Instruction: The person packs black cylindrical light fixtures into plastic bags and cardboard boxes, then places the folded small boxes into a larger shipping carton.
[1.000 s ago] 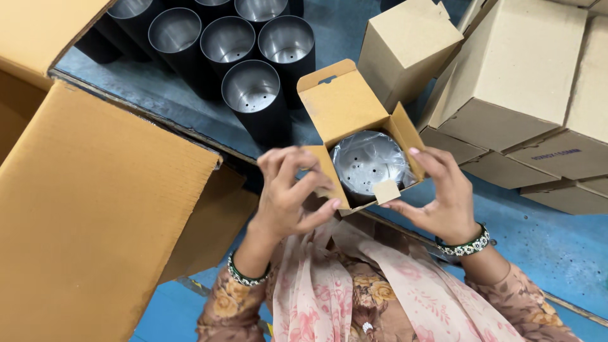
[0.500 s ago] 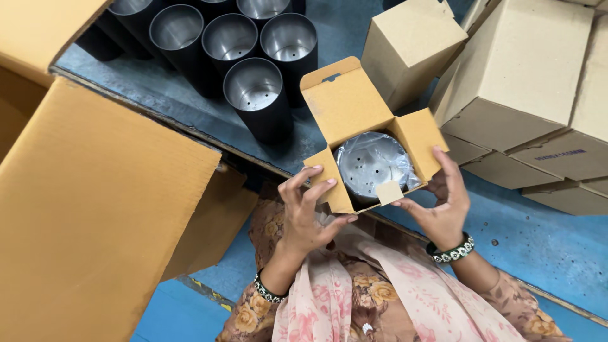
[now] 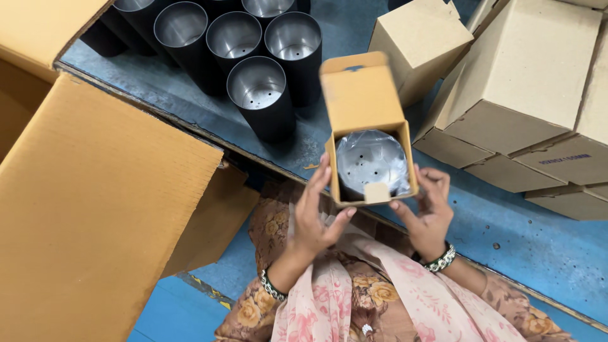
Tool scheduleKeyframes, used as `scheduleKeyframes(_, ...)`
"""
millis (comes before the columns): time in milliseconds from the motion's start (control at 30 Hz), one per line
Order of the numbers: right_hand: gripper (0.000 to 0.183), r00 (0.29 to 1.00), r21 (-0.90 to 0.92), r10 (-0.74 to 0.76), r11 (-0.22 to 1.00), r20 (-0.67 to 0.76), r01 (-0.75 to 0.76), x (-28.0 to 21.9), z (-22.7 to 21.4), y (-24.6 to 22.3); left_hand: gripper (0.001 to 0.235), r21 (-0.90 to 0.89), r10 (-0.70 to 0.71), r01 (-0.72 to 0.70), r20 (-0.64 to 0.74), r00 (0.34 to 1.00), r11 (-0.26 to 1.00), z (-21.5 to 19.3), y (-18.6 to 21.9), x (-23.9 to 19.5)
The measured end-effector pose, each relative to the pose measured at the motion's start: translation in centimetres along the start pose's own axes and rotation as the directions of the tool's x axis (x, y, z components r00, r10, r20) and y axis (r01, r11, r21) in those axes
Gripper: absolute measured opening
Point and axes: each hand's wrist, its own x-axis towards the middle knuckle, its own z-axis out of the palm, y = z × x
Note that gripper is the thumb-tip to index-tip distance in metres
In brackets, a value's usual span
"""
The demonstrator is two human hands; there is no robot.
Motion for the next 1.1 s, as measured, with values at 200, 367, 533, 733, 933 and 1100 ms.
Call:
scheduleKeyframes(200,0.050,0.974,-0.251,-0.227,0.942,0.010,0.222,0.9,-0.6,-2.5,0.062,-0.012,0.020,-0.019,0.042,0.999,1.000,-3.7,0.2,3.8)
scheduleKeyframes(367,0.055,0.874,-0.474,-0.453,0.739,0.177,0.479,5.3,-1.9,-6.7,0.048,0.176,0.102,-0.132,0.168,0.980,0.975,-6.9,3.3,7.1)
scheduleKeyframes(533,0.066,0.515,-0.310,-0.211,0.593,0.831,0.743,11.8,-1.3,-10.3,0.061,0.260,0.184,-0.453,0.663,0.726,0.853,-5.7,6.0,11.0)
scheduleKeyframes(733,0.063,0.315,-0.146,-0.156,0.642,0.936,0.753,14.2,-0.9,-11.6,0.082,0.363,-0.113,-0.480,0.874,0.473,0.799,-3.3,6.8,13.2)
scheduleKeyframes(933,0.019,0.401,-0.116,-0.236,0.723,0.885,0.681,14.8,-2.7,-10.6,0.061,0.312,-0.105,-0.381,0.873,0.476,0.870,-3.3,5.5,14.7)
scheduleKeyframes(1100,0.016,0.442,-0.189,-0.360,0.560,0.821,0.807,13.6,-3.6,-9.7,0.042,0.441,-0.171,-0.470,0.842,0.512,0.765,-2.1,5.0,14.1)
